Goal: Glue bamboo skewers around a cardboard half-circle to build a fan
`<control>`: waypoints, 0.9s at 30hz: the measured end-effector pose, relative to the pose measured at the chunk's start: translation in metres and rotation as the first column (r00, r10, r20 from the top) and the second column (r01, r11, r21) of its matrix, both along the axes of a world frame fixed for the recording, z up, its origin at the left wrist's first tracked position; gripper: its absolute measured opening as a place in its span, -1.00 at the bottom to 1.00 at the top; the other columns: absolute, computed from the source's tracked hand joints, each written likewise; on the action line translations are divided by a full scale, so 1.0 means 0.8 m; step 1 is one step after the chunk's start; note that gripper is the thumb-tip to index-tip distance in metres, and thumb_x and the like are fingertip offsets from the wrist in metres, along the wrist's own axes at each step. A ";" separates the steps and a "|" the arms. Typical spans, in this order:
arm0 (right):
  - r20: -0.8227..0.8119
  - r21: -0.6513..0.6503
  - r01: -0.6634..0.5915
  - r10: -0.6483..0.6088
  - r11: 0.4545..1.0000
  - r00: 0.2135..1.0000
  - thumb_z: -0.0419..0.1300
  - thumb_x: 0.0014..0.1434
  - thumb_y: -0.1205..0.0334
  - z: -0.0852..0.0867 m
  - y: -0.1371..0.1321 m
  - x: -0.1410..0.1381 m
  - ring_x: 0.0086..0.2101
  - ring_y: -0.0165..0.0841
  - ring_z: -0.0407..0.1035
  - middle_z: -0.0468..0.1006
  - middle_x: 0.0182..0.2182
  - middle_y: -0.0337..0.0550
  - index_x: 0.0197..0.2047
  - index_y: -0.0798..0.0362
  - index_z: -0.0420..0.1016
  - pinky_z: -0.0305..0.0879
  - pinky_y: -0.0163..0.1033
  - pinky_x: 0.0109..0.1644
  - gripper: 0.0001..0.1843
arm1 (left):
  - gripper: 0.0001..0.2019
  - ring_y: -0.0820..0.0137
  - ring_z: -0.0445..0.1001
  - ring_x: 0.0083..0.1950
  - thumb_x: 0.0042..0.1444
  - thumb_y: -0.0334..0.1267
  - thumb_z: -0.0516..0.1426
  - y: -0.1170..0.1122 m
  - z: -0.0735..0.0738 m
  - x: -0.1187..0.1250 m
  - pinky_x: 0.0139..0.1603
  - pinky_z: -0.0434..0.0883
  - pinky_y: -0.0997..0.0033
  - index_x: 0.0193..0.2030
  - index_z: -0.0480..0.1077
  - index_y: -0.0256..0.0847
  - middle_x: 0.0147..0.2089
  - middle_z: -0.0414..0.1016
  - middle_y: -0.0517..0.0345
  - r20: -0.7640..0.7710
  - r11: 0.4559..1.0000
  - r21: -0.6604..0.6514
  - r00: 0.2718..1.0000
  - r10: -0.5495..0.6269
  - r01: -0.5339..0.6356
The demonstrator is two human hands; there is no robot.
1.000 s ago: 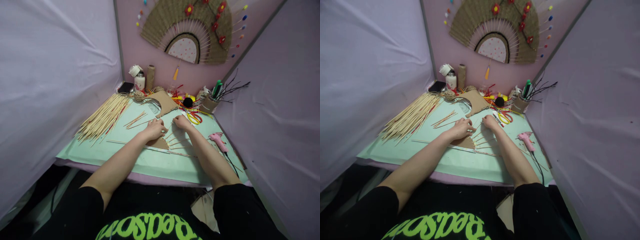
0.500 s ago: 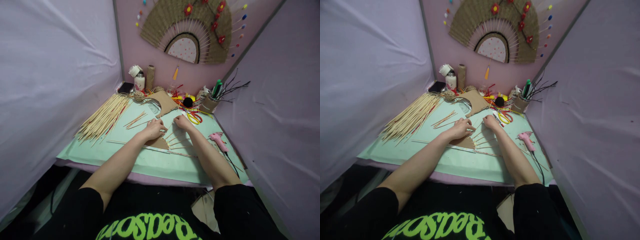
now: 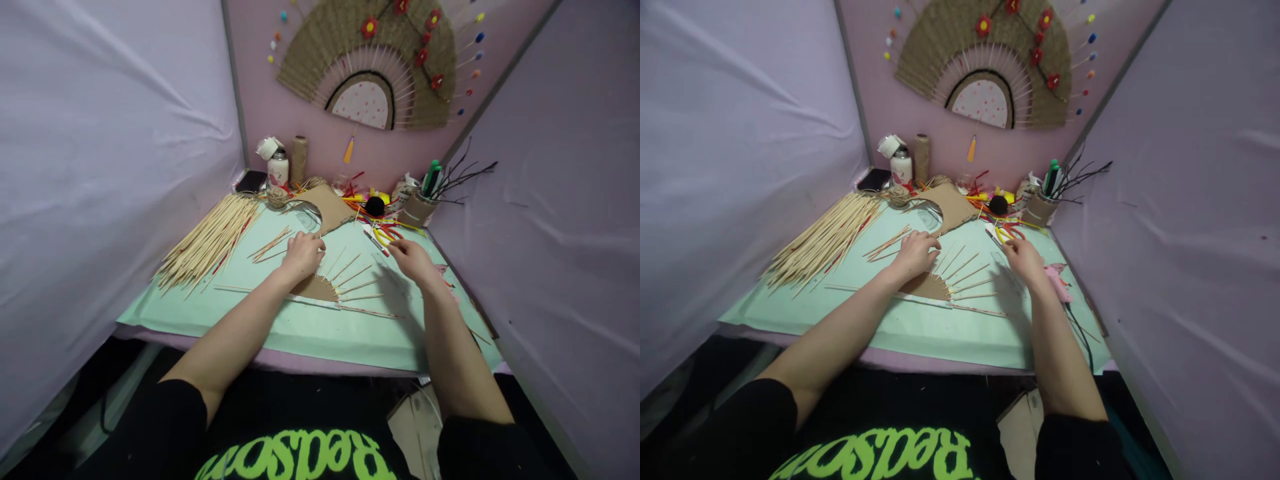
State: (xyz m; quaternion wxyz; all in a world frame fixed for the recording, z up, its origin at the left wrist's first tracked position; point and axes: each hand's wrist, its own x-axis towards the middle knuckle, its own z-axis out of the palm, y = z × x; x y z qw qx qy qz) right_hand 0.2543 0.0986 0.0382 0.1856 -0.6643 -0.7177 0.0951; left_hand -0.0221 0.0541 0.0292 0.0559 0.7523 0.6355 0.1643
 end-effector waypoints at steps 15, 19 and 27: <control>0.376 -0.094 0.383 -0.323 0.919 0.869 0.01 0.25 -0.24 -0.050 -0.050 0.143 0.01 0.06 0.41 0.52 0.00 0.31 0.11 0.15 0.53 0.31 -0.01 -0.04 -0.32 | -0.85 0.13 0.57 -0.09 0.06 -0.26 0.28 0.028 0.068 0.026 -0.14 0.38 0.35 -0.23 0.61 -0.22 -0.18 0.64 -0.10 -0.190 0.953 -0.297 0.975 -0.119 0.058; 0.367 -0.116 0.384 -0.319 0.916 0.874 0.04 0.22 -0.24 -0.061 -0.047 0.150 0.02 0.08 0.41 0.51 0.01 0.31 0.10 0.17 0.52 0.30 -0.02 -0.05 -0.32 | -0.88 0.18 0.57 -0.11 0.07 -0.24 0.26 0.025 0.075 0.012 -0.09 0.38 0.37 -0.28 0.61 -0.18 -0.22 0.64 -0.03 -0.192 0.952 -0.294 0.970 -0.147 0.086; 0.374 -0.076 0.354 -0.303 0.932 0.877 0.06 0.19 -0.24 -0.071 -0.039 0.156 -0.03 0.06 0.42 0.54 -0.05 0.30 0.01 0.14 0.57 0.30 -0.02 -0.06 -0.36 | -0.81 0.09 0.57 -0.04 -0.02 -0.43 0.24 0.053 0.051 0.041 -0.01 0.44 0.29 -0.22 0.61 -0.27 -0.19 0.64 -0.17 -0.238 0.958 -0.285 0.967 -0.093 0.022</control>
